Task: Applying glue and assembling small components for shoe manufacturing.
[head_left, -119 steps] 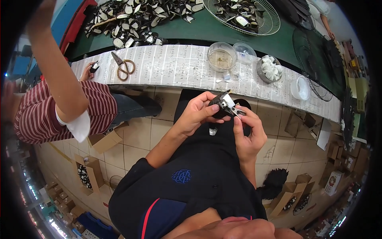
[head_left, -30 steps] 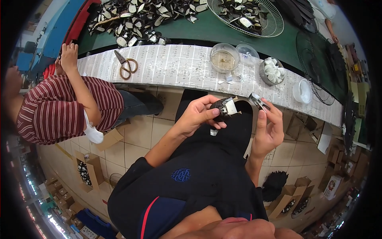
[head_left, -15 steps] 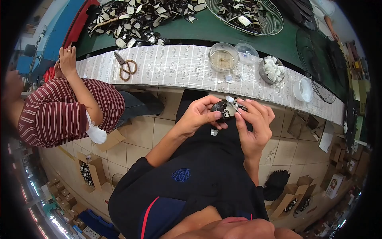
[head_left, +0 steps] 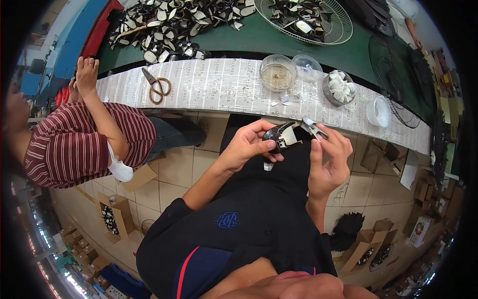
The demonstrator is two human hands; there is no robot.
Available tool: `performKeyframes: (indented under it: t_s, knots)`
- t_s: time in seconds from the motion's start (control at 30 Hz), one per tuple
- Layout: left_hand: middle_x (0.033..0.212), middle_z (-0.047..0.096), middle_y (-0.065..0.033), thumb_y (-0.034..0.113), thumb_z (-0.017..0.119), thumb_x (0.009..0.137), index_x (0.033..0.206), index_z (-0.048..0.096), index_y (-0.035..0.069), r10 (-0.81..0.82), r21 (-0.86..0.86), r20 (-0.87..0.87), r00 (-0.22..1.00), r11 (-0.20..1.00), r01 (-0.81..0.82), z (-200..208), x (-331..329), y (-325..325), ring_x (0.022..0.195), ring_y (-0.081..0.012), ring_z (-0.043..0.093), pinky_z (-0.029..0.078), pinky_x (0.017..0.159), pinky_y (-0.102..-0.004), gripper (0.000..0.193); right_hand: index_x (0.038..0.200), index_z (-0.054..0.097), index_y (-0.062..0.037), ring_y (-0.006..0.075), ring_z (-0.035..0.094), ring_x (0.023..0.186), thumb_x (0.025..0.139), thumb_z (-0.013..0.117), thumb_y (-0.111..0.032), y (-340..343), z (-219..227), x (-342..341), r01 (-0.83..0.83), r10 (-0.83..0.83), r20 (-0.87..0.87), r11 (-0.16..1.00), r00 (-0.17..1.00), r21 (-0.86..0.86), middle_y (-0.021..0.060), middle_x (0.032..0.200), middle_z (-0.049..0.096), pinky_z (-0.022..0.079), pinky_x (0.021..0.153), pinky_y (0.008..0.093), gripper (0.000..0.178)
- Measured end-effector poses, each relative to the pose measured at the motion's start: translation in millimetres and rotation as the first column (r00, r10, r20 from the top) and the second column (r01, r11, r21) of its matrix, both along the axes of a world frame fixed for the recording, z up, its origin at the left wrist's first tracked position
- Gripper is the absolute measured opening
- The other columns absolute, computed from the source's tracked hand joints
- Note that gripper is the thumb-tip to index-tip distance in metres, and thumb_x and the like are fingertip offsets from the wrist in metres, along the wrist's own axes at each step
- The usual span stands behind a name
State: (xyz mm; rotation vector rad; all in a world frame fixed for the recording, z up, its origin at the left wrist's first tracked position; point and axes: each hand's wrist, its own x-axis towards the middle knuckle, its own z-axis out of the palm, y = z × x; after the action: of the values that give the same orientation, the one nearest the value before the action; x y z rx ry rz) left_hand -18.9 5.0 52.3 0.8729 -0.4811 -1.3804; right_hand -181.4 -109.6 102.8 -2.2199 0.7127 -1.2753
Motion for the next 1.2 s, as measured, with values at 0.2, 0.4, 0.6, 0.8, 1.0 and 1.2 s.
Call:
performKeyframes:
  t_s: [0.2, 0.4, 0.6, 0.8, 1.0, 1.2]
  knots:
    - [0.108, 0.065, -0.0145, 0.017, 0.068, 0.09, 0.123, 0.05, -0.002, -0.027, -0.12, -0.183, 0.983, 0.993, 0.005, -5.1, 2.9, 2.4, 0.095, -0.0267, 0.069, 0.059, 0.079, -0.033, 0.042, 0.095, 0.059, 0.0019, 0.0257, 0.06, 0.106, 0.09, 0.064, -0.002, -1.9, -6.5, -7.6, -0.169, -0.017, 0.412, 0.897, 0.911, 0.409, 0.0226, 0.11, 0.066, 0.044, 0.095, 0.0349, 0.008]
    - [0.115, 0.063, -0.0212, 0.021, 0.07, 0.086, 0.125, 0.051, 0.004, -0.003, -0.278, -0.256, 0.967, 0.958, -0.071, -19.8, 2.0, 7.5, 0.108, -0.0397, 0.063, 0.058, 0.085, -0.042, 0.046, 0.095, 0.055, 0.003, 0.0248, 0.061, 0.102, 0.096, 0.055, -0.013, 9.9, 4.0, -17.4, -0.361, 0.002, 0.601, 0.802, 0.799, 0.477, 0.0279, 0.113, 0.062, 0.045, 0.096, 0.0386, 0.016]
    - [0.114, 0.062, -0.02, 0.015, 0.067, 0.089, 0.118, 0.054, 0.011, -0.077, -0.586, -0.36, 0.93, 0.794, -0.162, -22.0, 1.3, 6.6, 0.114, -0.0414, 0.059, 0.057, 0.086, -0.0453, 0.032, 0.103, 0.055, 0.0029, 0.0239, 0.062, 0.067, 0.088, 0.063, -0.011, 18.2, 24.9, -28.0, -0.42, 0.456, 0.262, 0.889, 0.85, -0.185, 0.0256, 0.097, 0.065, 0.046, 0.053, 0.0314, 0.022]
    - [0.117, 0.06, -0.0201, 0.01, 0.066, 0.089, 0.117, 0.056, 0.011, -0.064, -0.611, -0.309, 0.949, 0.778, -0.147, -19.5, -0.2, 9.0, 0.118, -0.0406, 0.056, 0.056, 0.088, -0.0445, 0.03, 0.097, 0.06, 0.0032, 0.0213, 0.062, 0.063, 0.084, 0.07, -0.007, 39.0, 26.4, 3.3, -0.456, 0.484, 0.052, 0.851, 0.873, -0.262, 0.0215, 0.096, 0.068, 0.047, 0.046, 0.0285, 0.02]
    - [0.113, 0.062, -0.0189, 0.005, 0.069, 0.085, 0.11, 0.06, 0.015, -0.05, -0.581, -0.209, 0.977, 0.81, -0.083, -14.9, 0.1, 11.4, 0.115, -0.0417, 0.057, 0.048, 0.098, -0.0521, 0.028, 0.098, 0.061, 0.0017, 0.0194, 0.059, 0.068, 0.084, 0.071, -0.006, 37.9, 27.6, 3.7, -0.471, 0.46, -0.118, 0.811, 0.88, -0.347, 0.0183, 0.103, 0.067, 0.047, 0.053, 0.0274, 0.019]
    - [0.116, 0.061, -0.0209, 0.008, 0.066, 0.089, 0.115, 0.058, 0.01, -0.002, -0.634, -0.198, 0.98, 0.763, -0.126, -16.5, -3.6, 7.1, 0.118, -0.0388, 0.057, 0.052, 0.095, -0.0478, 0.027, 0.096, 0.06, 0.0007, 0.0174, 0.058, 0.07, 0.082, 0.072, -0.006, 41.2, 29.7, 7.2, -0.466, 0.444, -0.155, 0.786, 0.883, -0.407, 0.0166, 0.103, 0.067, 0.046, 0.054, 0.0271, 0.019]
